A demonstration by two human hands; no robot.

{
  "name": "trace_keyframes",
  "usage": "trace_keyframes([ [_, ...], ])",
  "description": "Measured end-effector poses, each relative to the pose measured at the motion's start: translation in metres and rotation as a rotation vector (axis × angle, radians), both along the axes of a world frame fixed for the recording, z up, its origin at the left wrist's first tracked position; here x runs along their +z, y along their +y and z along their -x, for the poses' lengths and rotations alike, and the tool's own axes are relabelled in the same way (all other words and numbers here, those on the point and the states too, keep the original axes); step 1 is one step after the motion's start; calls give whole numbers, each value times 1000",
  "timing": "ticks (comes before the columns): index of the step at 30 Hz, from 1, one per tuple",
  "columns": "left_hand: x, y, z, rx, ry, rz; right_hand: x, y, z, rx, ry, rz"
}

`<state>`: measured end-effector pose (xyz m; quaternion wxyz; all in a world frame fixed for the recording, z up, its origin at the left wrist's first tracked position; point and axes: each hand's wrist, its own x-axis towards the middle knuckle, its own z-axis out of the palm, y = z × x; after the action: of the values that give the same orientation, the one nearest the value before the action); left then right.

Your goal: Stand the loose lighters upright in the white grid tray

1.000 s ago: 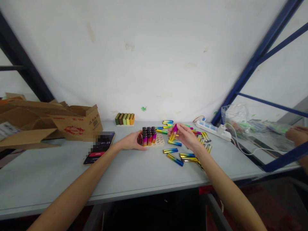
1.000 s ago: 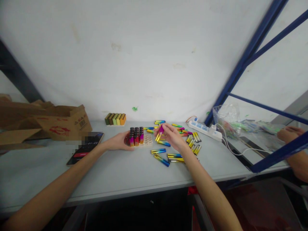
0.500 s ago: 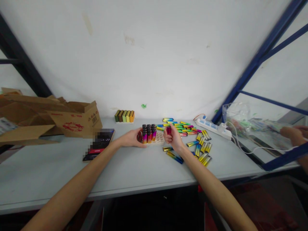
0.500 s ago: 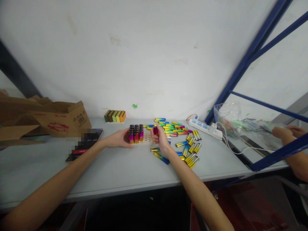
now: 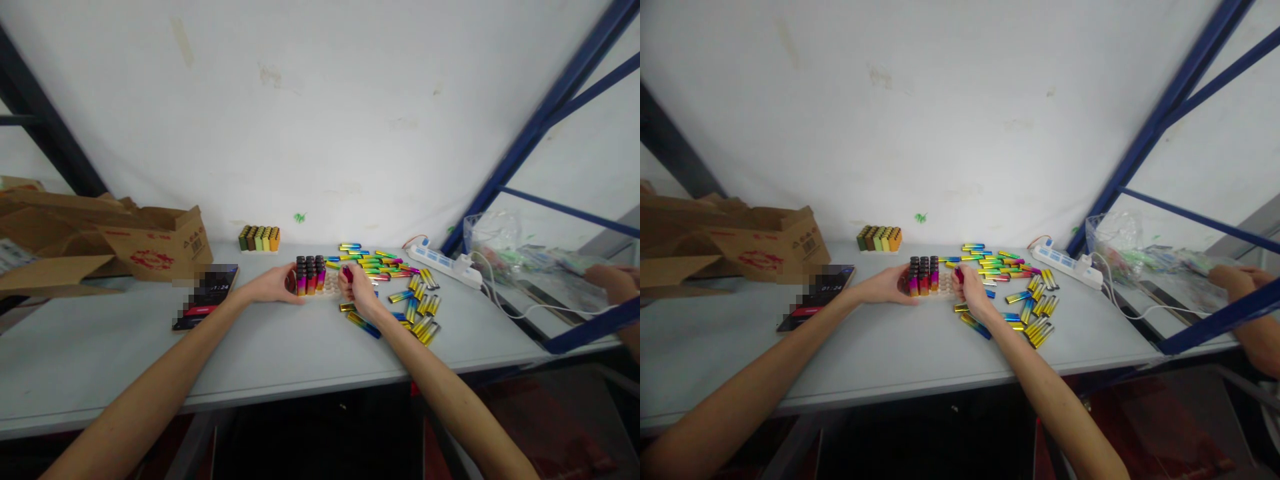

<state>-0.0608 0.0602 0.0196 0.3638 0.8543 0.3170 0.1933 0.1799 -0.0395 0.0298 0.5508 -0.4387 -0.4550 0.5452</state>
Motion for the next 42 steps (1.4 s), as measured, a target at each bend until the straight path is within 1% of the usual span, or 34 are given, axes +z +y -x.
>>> trace_keyframes([
  [6, -1, 2, 1, -30, 2, 10, 2, 0, -1, 43, 46, -20],
  [8, -1, 2, 1, -36, 1, 13, 1, 3, -1, 51, 52, -67],
  [10, -1, 2, 1, -38, -4, 13, 0, 6, -2, 26, 35, -143],
  [12, -2, 3, 1, -40, -9, 12, -2, 7, -2, -9, -33, -211],
  [17, -2, 4, 1, -38, 9, 13, -3, 3, -1, -46, -198, -270],
  [20, -1, 3, 1, -38, 21, 9, -3, 1, 0, -90, -269, -337],
  [25, 1, 2, 1, -53, 7, 13, -6, 4, -1, -216, -327, -375],
  [29, 2, 2, 1, -44, 30, 1, -9, 3, -2, -262, -516, -448],
  [32, 2, 2, 1, -47, 41, -5, -9, 0, -2, -252, -665, -536],
  [35, 3, 0, 0, -50, 34, -13, -8, -3, -2, -222, -764, -638],
  [37, 3, -1, 0, -50, 23, -20, -7, -4, -1, -218, -815, -673],
  [42, 4, -2, -1, -22, 70, -37, -9, -7, 6, -131, -884, -592],
])
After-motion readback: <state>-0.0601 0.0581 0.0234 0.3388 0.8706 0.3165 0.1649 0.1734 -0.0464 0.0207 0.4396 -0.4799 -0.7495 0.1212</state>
